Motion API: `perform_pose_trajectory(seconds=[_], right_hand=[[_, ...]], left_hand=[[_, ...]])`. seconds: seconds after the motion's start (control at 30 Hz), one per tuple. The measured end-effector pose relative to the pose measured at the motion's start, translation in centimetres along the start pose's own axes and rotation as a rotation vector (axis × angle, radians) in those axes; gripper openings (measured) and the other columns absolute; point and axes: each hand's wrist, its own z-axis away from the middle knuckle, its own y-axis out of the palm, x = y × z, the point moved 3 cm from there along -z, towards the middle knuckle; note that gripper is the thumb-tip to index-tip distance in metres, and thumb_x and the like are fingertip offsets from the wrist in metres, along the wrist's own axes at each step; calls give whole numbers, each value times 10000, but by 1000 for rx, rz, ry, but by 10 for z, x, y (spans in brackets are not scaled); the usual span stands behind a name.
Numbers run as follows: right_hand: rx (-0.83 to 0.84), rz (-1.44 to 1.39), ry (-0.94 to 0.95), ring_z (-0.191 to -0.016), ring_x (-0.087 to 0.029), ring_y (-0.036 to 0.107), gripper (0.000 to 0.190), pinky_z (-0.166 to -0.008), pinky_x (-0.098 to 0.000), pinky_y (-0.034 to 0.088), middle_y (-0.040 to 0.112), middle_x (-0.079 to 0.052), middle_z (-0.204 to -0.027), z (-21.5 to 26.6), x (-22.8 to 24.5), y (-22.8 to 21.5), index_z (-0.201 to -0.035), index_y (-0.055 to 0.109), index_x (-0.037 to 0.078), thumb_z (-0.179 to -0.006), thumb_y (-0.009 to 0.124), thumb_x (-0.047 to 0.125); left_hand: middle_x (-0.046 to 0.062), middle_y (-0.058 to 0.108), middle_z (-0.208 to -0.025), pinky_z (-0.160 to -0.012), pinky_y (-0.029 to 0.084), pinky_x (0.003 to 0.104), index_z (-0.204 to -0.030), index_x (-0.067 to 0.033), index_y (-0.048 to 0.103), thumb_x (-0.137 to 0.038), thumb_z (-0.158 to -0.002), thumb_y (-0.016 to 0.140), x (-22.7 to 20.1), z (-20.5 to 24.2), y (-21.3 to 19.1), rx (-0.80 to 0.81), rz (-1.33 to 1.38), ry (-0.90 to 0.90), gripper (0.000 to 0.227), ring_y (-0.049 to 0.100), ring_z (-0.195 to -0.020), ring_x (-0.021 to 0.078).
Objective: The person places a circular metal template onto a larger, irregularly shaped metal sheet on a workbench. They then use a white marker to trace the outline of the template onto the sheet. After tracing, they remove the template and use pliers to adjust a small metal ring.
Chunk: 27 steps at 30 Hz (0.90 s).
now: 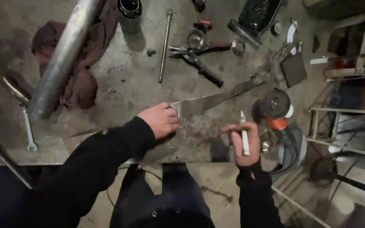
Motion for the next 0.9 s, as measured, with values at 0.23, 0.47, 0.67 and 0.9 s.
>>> perform_pose_trajectory(seconds=[0.23,0.47,0.67,0.9], right_hand=[[163,172,5,-882,-129,671,130,-809,-294,544,736,-107,-999,7,-29,-32,-1174,511,47,-1054,549,79],[470,331,-99,-778,-230,747,171,-688,-341,572,764,-94,-938,-45,-52,-19,-1139,572,94,-990,636,146],[649,451,-217,-880,-347,721,215,-742,-395,571,732,-123,-975,-97,-49,14,-1095,627,110,-892,699,118],[727,465,-276,-909,-330,721,203,-792,-403,578,727,-106,-952,-130,-80,52,-1057,637,135,-866,694,94]], left_hand=[[12,700,-1168,-948,457,427,-1122,-148,701,-188,-819,711,-17,64,-94,-426,177,-681,306,621,-1114,245],[84,721,-1072,-868,523,446,-1100,-136,698,-224,-859,733,-135,87,-20,-358,326,-1238,259,626,-1020,332],[87,708,-1178,-978,487,434,-1182,-113,673,-250,-806,735,-181,27,4,-460,482,-1390,405,622,-1132,322],[138,511,-1453,-1136,336,509,-1409,-78,521,-292,-814,752,-135,-14,28,-412,456,-1325,673,440,-1378,357]])
